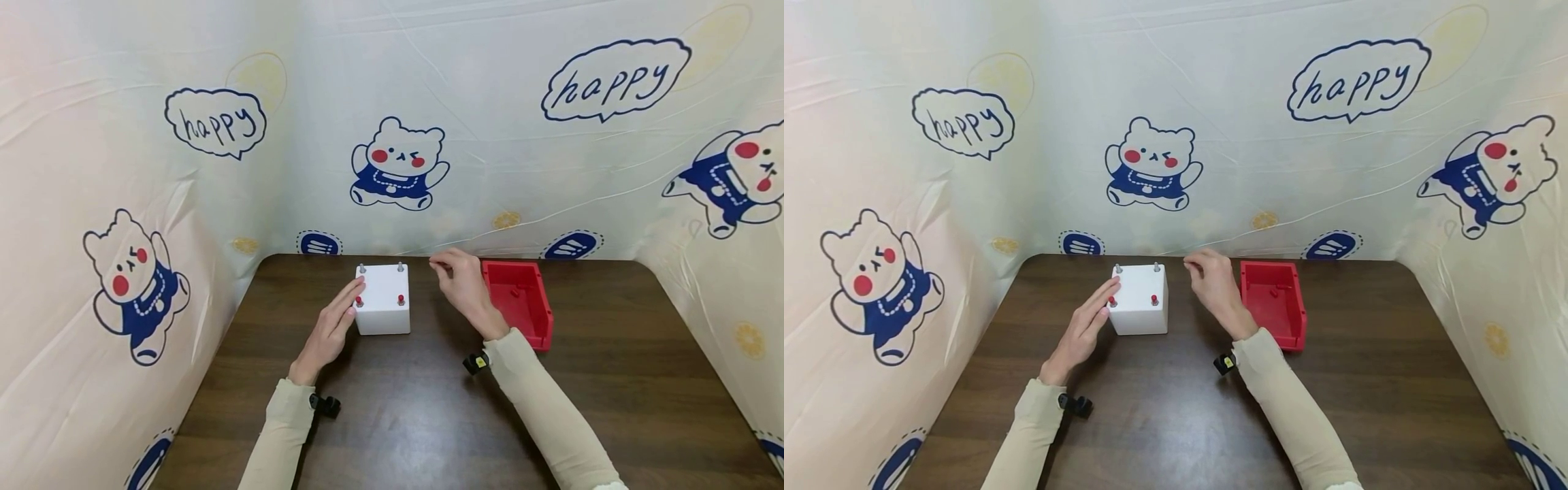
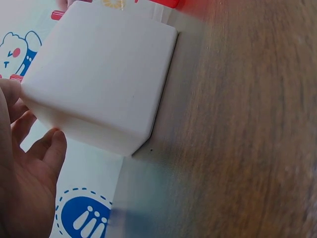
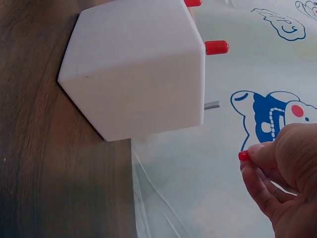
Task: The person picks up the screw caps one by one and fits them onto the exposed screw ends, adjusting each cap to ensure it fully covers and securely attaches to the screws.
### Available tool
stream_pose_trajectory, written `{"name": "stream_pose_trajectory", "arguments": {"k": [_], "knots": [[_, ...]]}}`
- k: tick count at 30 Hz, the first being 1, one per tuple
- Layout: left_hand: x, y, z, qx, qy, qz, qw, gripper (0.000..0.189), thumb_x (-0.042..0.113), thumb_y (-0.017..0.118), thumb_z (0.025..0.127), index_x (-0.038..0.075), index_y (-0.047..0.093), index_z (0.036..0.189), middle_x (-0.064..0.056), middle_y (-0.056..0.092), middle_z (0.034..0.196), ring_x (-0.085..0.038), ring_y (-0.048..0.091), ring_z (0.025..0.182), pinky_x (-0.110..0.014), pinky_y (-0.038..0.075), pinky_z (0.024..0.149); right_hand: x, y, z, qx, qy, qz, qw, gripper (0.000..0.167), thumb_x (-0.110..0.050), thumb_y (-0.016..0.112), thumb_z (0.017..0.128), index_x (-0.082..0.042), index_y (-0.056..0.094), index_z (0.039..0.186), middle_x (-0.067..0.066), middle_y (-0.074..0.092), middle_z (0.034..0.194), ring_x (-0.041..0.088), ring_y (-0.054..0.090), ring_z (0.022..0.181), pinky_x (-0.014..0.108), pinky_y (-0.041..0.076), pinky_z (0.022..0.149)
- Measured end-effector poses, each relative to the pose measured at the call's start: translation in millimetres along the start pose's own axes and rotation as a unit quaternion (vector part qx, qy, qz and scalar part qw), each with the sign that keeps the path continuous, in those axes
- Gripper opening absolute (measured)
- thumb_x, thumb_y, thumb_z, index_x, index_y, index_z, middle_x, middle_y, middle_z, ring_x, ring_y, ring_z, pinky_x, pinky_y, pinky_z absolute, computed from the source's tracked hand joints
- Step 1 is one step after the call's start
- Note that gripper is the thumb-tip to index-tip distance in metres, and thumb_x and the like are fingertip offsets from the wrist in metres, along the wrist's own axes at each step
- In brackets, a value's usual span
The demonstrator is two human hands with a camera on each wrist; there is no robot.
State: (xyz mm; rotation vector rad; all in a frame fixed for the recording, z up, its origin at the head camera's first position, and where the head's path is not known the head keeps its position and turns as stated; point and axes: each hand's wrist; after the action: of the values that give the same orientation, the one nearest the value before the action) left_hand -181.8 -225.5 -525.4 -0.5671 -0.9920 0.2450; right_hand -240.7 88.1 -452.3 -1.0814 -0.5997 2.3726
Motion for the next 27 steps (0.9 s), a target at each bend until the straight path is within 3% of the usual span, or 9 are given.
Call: {"name": "stream_pose_trajectory", "arguments": {"k": [10, 27], "knots": [[-2.1, -1.7, -0.2, 0.000, 0.001, 0.003, 1.0000, 0.049, 0.017, 0.042, 0.116, 0.017, 0.043, 0.165, 0.002, 0.034, 0.175, -0.022, 0.033, 0.161, -0.025, 0.022, 0.130, -4, 8, 2.9, -0.012, 0.011, 0.018, 0.9997, 0.016, 0.000, 0.077, 0.095, -0.001, 0.083, 0.110, 0.018, 0.079, 0.110, 0.030, 0.077, 0.094, 0.042, 0.066, 0.089], [-1.7, 0.4, 0.2, -0.002, 0.001, -0.002, 1.0000, 0.049, 0.018, 0.042, 0.116, 0.018, 0.043, 0.165, 0.004, 0.033, 0.175, -0.021, 0.032, 0.162, -0.025, 0.022, 0.130, -7, 22, 6.5, -0.007, -0.008, 0.035, 0.9993, 0.015, 0.001, 0.078, 0.095, -0.002, 0.083, 0.108, 0.015, 0.080, 0.109, 0.029, 0.077, 0.098, 0.042, 0.065, 0.092]]}}
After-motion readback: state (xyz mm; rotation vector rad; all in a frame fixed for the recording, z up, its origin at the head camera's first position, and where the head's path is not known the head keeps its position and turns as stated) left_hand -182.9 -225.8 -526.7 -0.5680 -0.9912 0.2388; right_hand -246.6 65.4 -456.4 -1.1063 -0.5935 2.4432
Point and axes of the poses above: each hand's wrist, its own z-axis towards the middle knuckle, its own y-axis out of the palm, x = y × z
